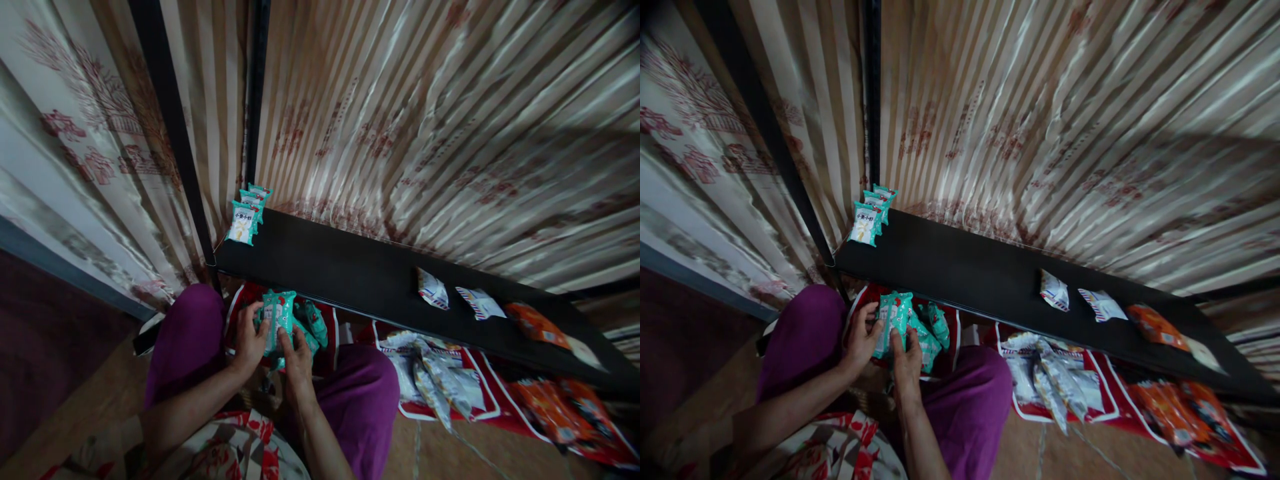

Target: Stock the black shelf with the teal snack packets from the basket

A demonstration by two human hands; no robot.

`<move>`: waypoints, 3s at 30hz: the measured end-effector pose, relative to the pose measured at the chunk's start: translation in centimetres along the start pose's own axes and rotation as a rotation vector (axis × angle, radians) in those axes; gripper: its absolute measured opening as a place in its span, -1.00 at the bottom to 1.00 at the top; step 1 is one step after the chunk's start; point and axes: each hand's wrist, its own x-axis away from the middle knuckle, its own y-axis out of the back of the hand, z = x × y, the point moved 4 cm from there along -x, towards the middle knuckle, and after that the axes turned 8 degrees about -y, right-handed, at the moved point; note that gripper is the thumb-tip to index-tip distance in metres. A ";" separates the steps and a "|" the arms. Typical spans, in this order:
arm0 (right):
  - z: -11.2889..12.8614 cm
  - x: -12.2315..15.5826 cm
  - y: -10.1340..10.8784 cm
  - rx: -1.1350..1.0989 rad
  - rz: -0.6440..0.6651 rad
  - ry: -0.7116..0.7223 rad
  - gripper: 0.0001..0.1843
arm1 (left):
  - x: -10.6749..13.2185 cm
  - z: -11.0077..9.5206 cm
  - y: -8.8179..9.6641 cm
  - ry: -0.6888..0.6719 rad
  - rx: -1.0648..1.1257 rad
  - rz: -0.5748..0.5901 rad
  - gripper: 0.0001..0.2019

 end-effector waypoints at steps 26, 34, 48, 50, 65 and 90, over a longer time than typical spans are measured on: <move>2.7 3.3 -1.5 0.410 -0.024 0.284 -0.56 | 0.1 -2.1 1.9 0.263 0.293 0.121 -0.71; 2.4 3.5 -1.8 0.447 -0.012 0.370 -0.63 | 0.3 -1.6 2.0 0.493 0.363 0.114 -0.78; 2.2 2.7 -0.8 0.366 -0.083 0.353 -0.70 | -0.5 -2.6 1.8 0.667 0.678 0.333 -0.52; 1.7 2.1 -0.1 0.279 -0.150 0.249 -0.58 | -1.1 -2.5 1.8 0.672 0.726 0.310 -0.54; 1.8 0.9 -1.9 -0.138 0.292 -0.121 -0.50 | -2.2 -2.4 2.1 0.655 0.744 0.331 -0.49; 5.7 -4.0 -3.6 -0.034 0.303 -0.107 -0.61 | -3.6 -0.8 4.8 0.399 0.629 0.577 -0.32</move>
